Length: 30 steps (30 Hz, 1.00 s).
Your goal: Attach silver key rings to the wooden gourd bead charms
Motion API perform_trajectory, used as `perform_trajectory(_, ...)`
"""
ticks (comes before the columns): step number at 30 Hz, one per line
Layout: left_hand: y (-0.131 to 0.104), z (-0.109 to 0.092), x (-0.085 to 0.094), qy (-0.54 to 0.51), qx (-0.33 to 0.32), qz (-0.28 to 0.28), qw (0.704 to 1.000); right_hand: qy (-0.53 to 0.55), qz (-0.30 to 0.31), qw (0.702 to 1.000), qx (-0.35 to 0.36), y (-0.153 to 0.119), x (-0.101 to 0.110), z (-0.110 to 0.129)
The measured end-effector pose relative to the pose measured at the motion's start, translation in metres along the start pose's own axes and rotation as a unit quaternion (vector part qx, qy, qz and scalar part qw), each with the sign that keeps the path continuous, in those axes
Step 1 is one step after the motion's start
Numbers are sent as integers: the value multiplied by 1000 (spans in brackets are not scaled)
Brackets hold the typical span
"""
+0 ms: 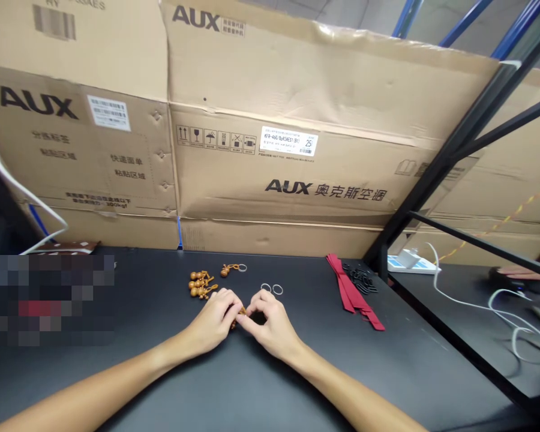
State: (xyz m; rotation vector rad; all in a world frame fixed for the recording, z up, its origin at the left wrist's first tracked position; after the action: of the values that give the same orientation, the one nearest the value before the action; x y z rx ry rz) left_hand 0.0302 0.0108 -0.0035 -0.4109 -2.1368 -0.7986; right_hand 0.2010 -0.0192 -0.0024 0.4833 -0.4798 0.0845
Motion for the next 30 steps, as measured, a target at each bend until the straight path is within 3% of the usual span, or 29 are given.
perform_trajectory(5, 1, 1, 0, -18, 10, 17, 1000, 25, 16, 999, 14, 1, 0, -3)
perform_trajectory(14, 2, 7, -2, 11, 36, -22, 999, 84, 89, 993, 1, 1, 5, -3)
perform_trajectory(21, -1, -1, 1, 5, -10, -13, 1000, 74, 79, 994, -9, 2, 2, -5)
perform_trajectory(27, 1, 2, 1, 16, 25, -36, 999, 63, 92, 994, 17, 0, 6, -3)
perform_trajectory(30, 0, 0, 1, 14, 7, -34, 999, 52, 82, 995, 15, -1, 5, -2)
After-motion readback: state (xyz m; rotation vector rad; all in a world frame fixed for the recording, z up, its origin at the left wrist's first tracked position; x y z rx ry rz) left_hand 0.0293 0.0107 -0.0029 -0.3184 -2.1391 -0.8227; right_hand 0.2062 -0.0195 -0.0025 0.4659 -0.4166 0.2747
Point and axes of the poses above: each hand's wrist, its own y-axis towards the middle knuckle, its own x-axis out of the back of the hand, z = x × y, the point moved 1 cm from there along y, towards the middle knuckle, and after that the axes turned 10 degrees about y, right-handed, at the moved point
